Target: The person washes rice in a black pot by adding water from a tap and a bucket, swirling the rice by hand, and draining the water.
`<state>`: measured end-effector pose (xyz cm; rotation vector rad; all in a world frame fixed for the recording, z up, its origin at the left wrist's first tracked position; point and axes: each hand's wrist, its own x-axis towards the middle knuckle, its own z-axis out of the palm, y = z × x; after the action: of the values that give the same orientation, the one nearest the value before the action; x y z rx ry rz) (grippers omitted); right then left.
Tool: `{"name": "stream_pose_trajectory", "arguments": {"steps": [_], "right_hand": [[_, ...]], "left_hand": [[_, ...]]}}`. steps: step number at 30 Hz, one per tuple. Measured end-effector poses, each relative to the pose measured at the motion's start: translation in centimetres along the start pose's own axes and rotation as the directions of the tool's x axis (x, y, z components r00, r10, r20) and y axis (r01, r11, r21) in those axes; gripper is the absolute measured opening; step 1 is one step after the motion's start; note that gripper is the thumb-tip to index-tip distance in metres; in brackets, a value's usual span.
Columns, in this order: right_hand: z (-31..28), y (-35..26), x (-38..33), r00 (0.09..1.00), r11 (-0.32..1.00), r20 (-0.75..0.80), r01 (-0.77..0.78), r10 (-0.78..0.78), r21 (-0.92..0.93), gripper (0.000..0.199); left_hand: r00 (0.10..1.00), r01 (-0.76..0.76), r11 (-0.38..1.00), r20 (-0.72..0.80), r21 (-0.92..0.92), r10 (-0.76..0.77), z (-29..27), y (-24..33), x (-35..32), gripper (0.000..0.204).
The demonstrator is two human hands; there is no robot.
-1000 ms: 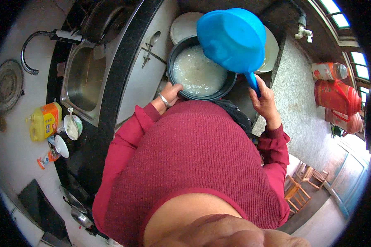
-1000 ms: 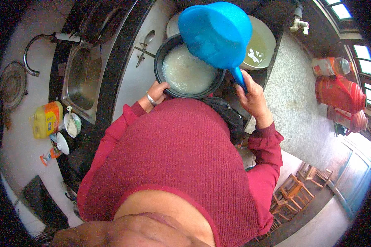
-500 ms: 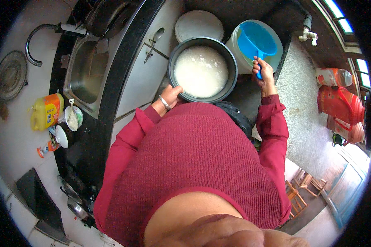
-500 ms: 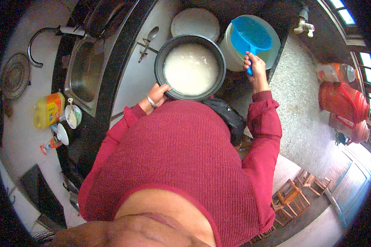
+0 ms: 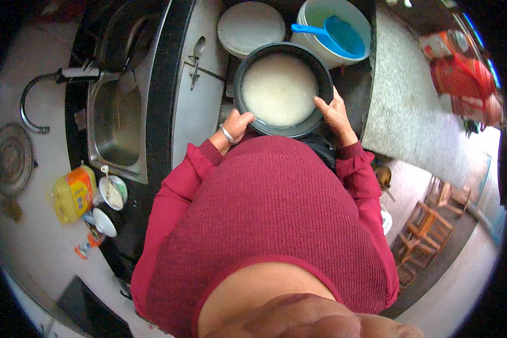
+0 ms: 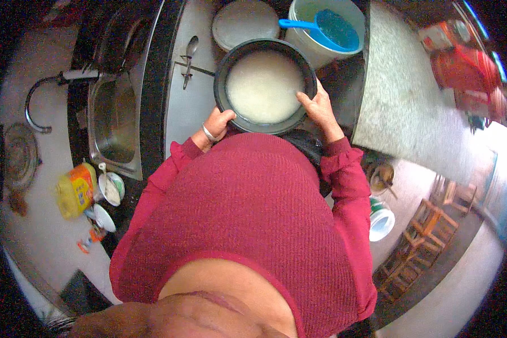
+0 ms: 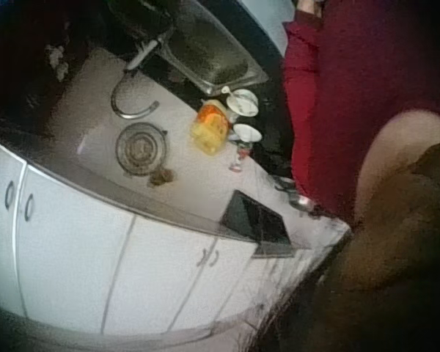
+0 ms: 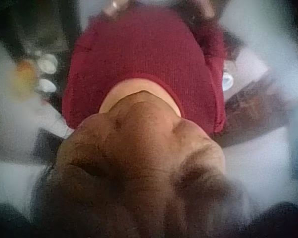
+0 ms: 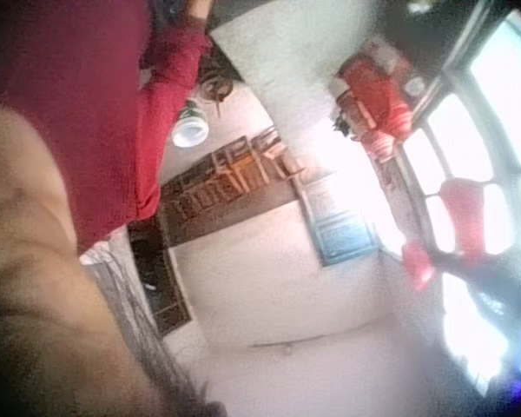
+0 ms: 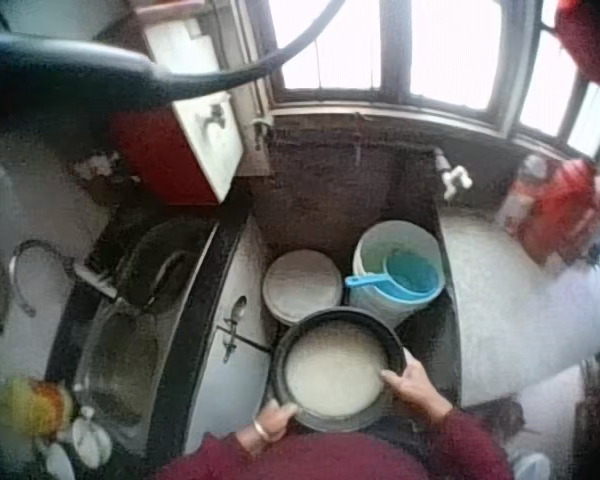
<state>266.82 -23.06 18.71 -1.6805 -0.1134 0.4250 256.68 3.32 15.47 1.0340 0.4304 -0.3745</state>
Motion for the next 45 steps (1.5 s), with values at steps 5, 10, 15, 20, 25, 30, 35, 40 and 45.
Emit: {"name": "stream_pose_trajectory", "arguments": {"steps": [5,10,15,20,25,30,35,40,45], "right_hand": [[1.8,2.1,-9.0,0.949,0.998,-0.314,-0.035,0.015,-0.058,0.054],[4.4,2.6,-18.6,0.810,0.985,-0.563,-0.105,0.166,0.140,0.050],[6.7,4.0,-24.7,0.665,0.988,-0.731,-0.085,0.153,0.129,0.052],[8.7,4.3,-34.4,0.525,0.966,-0.812,-0.125,0.256,0.224,0.053],[9.1,5.3,-43.0,0.411,0.973,-0.890,-0.189,0.200,0.132,0.060],[8.1,8.2,-57.7,0.296,1.000,-0.955,-0.020,0.020,0.014,0.060],[6.0,8.3,-65.0,-0.003,0.995,-0.996,-0.044,-0.093,-0.092,0.055],[7.1,12.2,-75.2,-0.229,0.996,-0.972,-0.062,0.048,0.064,0.055],[5.4,14.2,-82.3,-0.428,0.992,-0.895,0.075,0.123,0.101,0.053]], "left_hand": [[0.978,-0.004,0.964,0.203,0.264,-0.051,-1.4,-0.8,-0.9,0.070],[0.902,0.127,0.906,0.333,0.404,-0.275,1.3,-1.5,-2.6,0.075],[0.870,0.140,0.868,0.360,0.476,-0.338,2.8,-2.7,-4.6,0.040],[0.753,0.087,0.720,0.428,0.689,-0.500,7.5,-3.7,-10.4,0.023],[0.749,0.110,0.604,0.333,0.790,-0.572,9.6,-7.2,-16.7,0.013],[0.599,-0.369,0.444,0.574,0.817,-0.558,14.2,-15.8,-21.9,0.010],[0.385,-0.419,0.388,0.548,0.821,-0.743,22.7,-23.0,-20.4,0.012],[0.060,-0.440,0.413,0.485,0.798,-0.873,31.4,-32.1,-26.7,0.029],[-0.070,-0.345,0.392,0.393,0.853,-0.917,40.1,-40.3,-32.3,0.028]]}}
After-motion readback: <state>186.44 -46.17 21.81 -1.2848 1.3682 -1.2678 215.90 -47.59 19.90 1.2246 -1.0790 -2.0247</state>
